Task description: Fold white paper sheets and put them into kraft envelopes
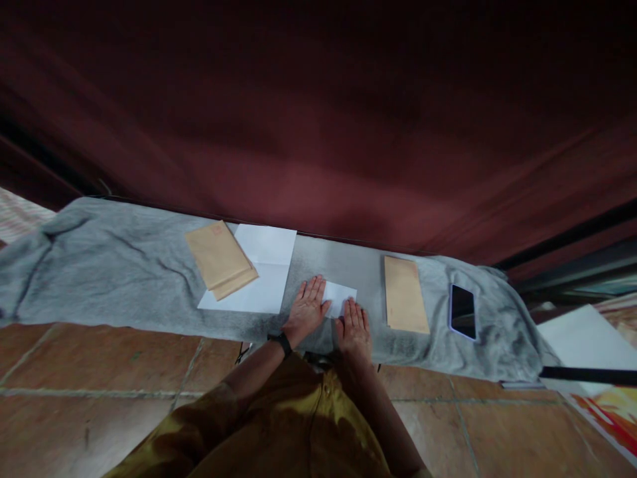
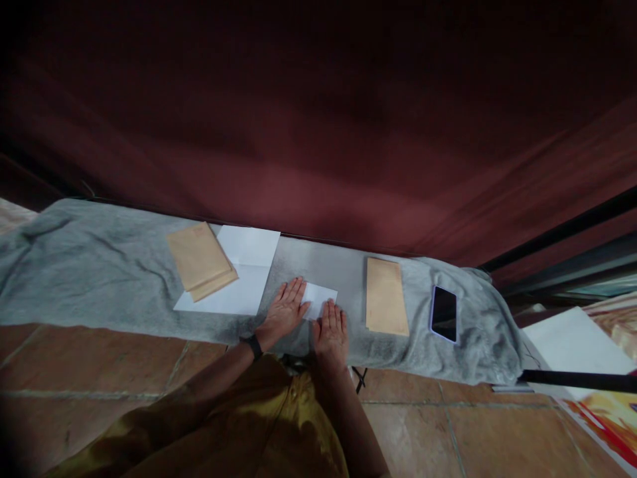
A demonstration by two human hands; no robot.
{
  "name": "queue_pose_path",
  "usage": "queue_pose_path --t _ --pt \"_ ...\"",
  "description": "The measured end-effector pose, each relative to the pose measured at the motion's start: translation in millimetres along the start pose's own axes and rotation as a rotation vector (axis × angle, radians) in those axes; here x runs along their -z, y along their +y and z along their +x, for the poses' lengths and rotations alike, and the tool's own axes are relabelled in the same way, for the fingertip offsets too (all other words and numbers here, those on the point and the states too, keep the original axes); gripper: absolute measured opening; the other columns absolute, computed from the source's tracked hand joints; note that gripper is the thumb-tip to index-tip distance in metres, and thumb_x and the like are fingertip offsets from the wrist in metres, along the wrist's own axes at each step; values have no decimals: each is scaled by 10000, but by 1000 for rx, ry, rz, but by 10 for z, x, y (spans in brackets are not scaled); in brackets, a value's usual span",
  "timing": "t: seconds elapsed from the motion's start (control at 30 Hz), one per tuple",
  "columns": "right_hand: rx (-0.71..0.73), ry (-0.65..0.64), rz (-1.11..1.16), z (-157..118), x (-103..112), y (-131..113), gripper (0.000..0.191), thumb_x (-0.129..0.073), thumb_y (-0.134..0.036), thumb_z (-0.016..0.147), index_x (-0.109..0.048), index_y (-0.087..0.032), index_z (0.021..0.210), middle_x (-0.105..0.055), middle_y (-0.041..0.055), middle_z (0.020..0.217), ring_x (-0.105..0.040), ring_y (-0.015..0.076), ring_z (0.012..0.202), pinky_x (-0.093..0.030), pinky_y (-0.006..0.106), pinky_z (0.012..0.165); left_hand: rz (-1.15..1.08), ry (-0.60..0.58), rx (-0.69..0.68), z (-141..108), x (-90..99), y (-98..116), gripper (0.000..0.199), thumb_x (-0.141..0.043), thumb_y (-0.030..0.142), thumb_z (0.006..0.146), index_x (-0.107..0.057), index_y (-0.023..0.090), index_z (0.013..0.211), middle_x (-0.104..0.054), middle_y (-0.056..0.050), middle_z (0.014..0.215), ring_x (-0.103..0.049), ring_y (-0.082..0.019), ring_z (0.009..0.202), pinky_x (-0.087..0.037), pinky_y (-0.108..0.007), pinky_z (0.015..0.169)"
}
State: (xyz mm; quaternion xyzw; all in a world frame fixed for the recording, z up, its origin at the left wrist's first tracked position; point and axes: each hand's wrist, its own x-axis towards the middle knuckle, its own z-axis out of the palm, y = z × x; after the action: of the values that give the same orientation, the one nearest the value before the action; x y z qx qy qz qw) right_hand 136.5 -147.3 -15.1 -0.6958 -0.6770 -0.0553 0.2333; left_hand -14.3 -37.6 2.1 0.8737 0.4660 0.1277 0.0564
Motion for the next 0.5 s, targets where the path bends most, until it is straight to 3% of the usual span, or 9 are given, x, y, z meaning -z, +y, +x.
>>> queue_pose_path --t 0.2,0.37,0.5 --pt "50 -36 19 -113 105 33 498 -366 -222 1047 -423 -106 1528 -514 182 1536 -473 268 1424 -379 516 1181 -31 19 -38 8 5 82 586 -345 320 1027 -364 99 1569 -365 -156 1634 -282 -278 1545 -205 -518 1278" --pt "165 -56 7 -197 142 71 459 -414 -107 970 -556 -84 1406 -588 195 1447 -446 276 1429 -378 501 1192 -89 -79 -304 21 -17 317 491 -300 315 1069 -473 188 1511 -432 -52 1614 -318 -201 1530 -211 -433 1279" --pt "190 -45 60 -235 138 118 458 -446 -110 933 -567 -89 1374 -648 181 1329 -485 280 1378 -386 517 1189 -125 -131 -377 105 -42 424 480 -262 346 1096 -495 211 1493 -414 -20 1626 -324 -171 1525 -205 -399 1271"
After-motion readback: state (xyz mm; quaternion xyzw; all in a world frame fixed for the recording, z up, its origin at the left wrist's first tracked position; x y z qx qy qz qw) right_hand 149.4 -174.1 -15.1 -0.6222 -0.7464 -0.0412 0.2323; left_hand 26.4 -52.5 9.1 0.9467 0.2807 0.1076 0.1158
